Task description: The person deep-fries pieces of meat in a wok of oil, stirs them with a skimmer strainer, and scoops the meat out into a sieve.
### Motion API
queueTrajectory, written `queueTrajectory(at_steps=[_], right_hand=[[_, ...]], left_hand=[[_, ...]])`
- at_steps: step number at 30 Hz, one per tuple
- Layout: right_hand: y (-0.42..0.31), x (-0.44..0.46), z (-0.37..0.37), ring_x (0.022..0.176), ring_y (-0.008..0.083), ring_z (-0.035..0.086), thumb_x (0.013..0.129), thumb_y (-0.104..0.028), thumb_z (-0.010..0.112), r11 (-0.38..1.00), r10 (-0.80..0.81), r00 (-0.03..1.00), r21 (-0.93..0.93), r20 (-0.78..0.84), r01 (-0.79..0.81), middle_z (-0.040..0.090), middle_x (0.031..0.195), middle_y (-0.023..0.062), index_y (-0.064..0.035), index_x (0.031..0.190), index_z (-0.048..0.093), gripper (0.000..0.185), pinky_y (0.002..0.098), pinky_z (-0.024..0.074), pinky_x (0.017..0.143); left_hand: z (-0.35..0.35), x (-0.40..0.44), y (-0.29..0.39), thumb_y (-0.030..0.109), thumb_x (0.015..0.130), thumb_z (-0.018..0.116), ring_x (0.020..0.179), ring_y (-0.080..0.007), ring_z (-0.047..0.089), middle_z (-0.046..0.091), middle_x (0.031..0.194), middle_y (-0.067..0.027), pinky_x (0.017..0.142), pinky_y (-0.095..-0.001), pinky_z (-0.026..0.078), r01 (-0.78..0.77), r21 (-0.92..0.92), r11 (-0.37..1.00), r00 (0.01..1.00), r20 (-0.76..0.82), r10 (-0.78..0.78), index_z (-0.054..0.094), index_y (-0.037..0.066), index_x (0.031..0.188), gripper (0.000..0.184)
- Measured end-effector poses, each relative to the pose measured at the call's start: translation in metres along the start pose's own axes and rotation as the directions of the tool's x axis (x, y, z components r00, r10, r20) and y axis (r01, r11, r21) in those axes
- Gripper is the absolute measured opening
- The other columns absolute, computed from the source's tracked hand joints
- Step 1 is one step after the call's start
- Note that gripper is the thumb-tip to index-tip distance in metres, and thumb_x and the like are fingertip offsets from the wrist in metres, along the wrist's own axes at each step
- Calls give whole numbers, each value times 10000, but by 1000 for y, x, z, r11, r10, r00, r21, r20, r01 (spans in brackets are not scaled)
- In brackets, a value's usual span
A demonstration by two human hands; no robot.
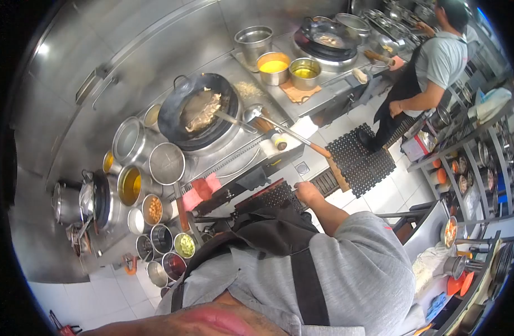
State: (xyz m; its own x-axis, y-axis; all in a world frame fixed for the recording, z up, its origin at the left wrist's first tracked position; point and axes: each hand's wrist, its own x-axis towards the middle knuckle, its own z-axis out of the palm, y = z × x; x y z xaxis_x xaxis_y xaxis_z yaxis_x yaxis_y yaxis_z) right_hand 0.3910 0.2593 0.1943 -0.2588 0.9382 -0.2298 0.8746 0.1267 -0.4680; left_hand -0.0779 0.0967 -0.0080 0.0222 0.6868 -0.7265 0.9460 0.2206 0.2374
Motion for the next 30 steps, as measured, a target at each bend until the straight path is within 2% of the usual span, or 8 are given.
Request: queueTrajectory(at_steps=[3, 5, 11, 15, 19, 26, 29, 30], right_hand=[[32, -17, 13, 872, 374, 622, 797, -219, 563, 999, -27, 998, -33, 55, 29, 651, 881, 208, -60, 920, 671, 227, 448, 493, 819], [70, -27, 24, 877, 370, 623, 779, -198, 551, 987, 113, 970, -139, 214, -85, 653, 899, 200, -59, 922, 668, 231, 445, 495, 817], [147, -63, -9, 893, 357, 624, 723, -143, 542, 939, 330, 938, -135, 103, -316, 655, 906, 199, -63, 904, 677, 239, 431, 487, 846], [168, -84, -31, 908, 356, 621, 719, -141, 550, 883, 469, 883, 16, -4, -469, 648, 901, 222, -60, 921, 671, 249, 427, 484, 853], [177, -112, -34, 935, 348, 621, 752, -184, 573, 844, 534, 845, 52, 22, -534, 653, 958, 210, -80, 996, 681, 287, 408, 479, 883], [192, -202, 4, 922, 356, 622, 745, -180, 577, 774, 624, 780, 171, -40, -610, 652, 946, 209, -68, 981, 685, 282, 421, 481, 875], [201, -246, 17, 927, 363, 620, 733, -148, 567, 723, 687, 726, 125, -27, -679, 649, 944, 211, -45, 902, 688, 232, 433, 489, 861], [208, -259, 25, 927, 363, 620, 733, -148, 567, 720, 691, 722, 129, -36, -682, 649, 944, 211, -45, 902, 688, 232, 433, 489, 861]], left_hand=[[3, -11, 20, 250, 760, 523, 898, -331, 629, 657, 966, -145, 763, -422, 517, 23, -100, 995, 1000, 23, -21, 677, 59, 884, 275], [2, -15, 36, 243, 759, 526, 887, -328, 632, 658, 960, -144, 753, -421, 519, 24, -121, 992, 999, 39, -19, 677, 59, 884, 269], [-1, 4, 80, 222, 757, 535, 854, -320, 640, 662, 941, -142, 725, -415, 526, -14, -89, 996, 996, 86, 22, 676, 57, 884, 251], [-7, 26, 108, 208, 756, 541, 831, -314, 646, 665, 928, -141, 707, -412, 531, -73, 3, 997, 989, 128, 72, 676, 56, 884, 240], [-24, 50, 142, 194, 755, 548, 809, -309, 652, 668, 915, -140, 688, -409, 535, -190, 161, 969, 970, 182, 160, 676, 55, 884, 229], [-92, 80, 250, 170, 753, 558, 770, -299, 661, 673, 892, -137, 656, -402, 543, -448, 428, 785, 893, 251, 373, 675, 52, 884, 211], [-91, 117, 277, 119, 752, 568, 631, -222, 660, 679, 796, -107, 515, -363, 541, -441, 282, 852, 892, 247, 379, 679, 67, 878, 176], [-94, 118, 286, 126, 753, 562, 594, -198, 647, 671, 764, -93, 478, -351, 529, -528, 176, 830, 847, 176, 502, 679, 75, 870, 173]])
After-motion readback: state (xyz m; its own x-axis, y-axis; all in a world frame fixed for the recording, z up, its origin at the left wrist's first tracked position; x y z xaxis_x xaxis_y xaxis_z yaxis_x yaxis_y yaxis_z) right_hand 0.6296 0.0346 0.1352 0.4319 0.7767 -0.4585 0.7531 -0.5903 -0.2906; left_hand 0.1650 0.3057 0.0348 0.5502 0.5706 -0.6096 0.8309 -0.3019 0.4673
